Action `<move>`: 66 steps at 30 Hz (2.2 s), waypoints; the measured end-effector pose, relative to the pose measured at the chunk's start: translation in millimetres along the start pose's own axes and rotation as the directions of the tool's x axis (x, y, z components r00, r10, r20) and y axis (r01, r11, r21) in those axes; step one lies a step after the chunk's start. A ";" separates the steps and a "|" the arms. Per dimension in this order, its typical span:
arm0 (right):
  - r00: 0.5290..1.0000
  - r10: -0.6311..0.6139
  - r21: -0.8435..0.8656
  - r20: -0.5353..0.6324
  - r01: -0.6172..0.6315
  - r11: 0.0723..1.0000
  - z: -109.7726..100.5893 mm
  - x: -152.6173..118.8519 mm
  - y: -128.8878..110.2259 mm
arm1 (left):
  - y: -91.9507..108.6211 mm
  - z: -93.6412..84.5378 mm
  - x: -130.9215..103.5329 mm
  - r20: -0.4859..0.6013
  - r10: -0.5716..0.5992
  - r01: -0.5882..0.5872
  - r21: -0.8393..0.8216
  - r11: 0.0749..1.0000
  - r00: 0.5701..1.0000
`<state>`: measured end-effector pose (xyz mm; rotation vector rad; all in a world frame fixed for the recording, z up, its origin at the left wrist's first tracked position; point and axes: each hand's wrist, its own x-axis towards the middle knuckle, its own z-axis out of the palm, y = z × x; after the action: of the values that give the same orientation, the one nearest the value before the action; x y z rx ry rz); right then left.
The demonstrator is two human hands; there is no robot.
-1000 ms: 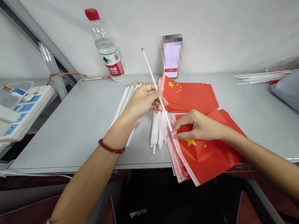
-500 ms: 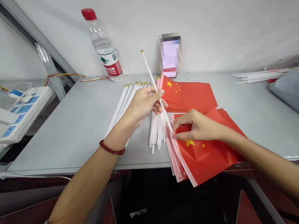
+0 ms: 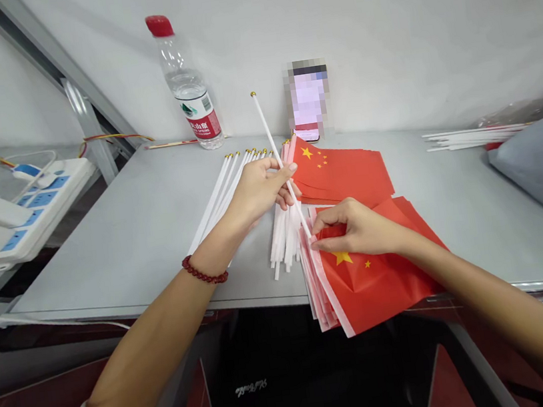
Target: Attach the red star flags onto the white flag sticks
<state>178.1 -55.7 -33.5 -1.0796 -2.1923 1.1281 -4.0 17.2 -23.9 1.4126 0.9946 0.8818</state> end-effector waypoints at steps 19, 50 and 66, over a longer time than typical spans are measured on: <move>1.000 -0.012 0.046 0.016 0.011 0.999 -0.5 -0.8 -1.0 | -1.1 -1.1 1.1 0.012 0.014 -0.014 -0.042 0.999 1.000; 0.975 -0.074 0.066 0.209 0.061 0.996 2.1 0.6 3.1 | 5.8 -21.0 9.6 -0.274 0.064 -0.139 -0.262 0.955 0.960; 0.986 0.064 0.090 -0.153 -0.051 0.995 0.6 2.0 3.7 | -2.2 2.1 -0.2 -0.070 0.219 -0.210 0.123 0.970 0.973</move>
<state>178.1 -53.1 -36.8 -1.1596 -1.9869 1.1122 -2.3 16.3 -26.3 1.6141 0.9798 1.0640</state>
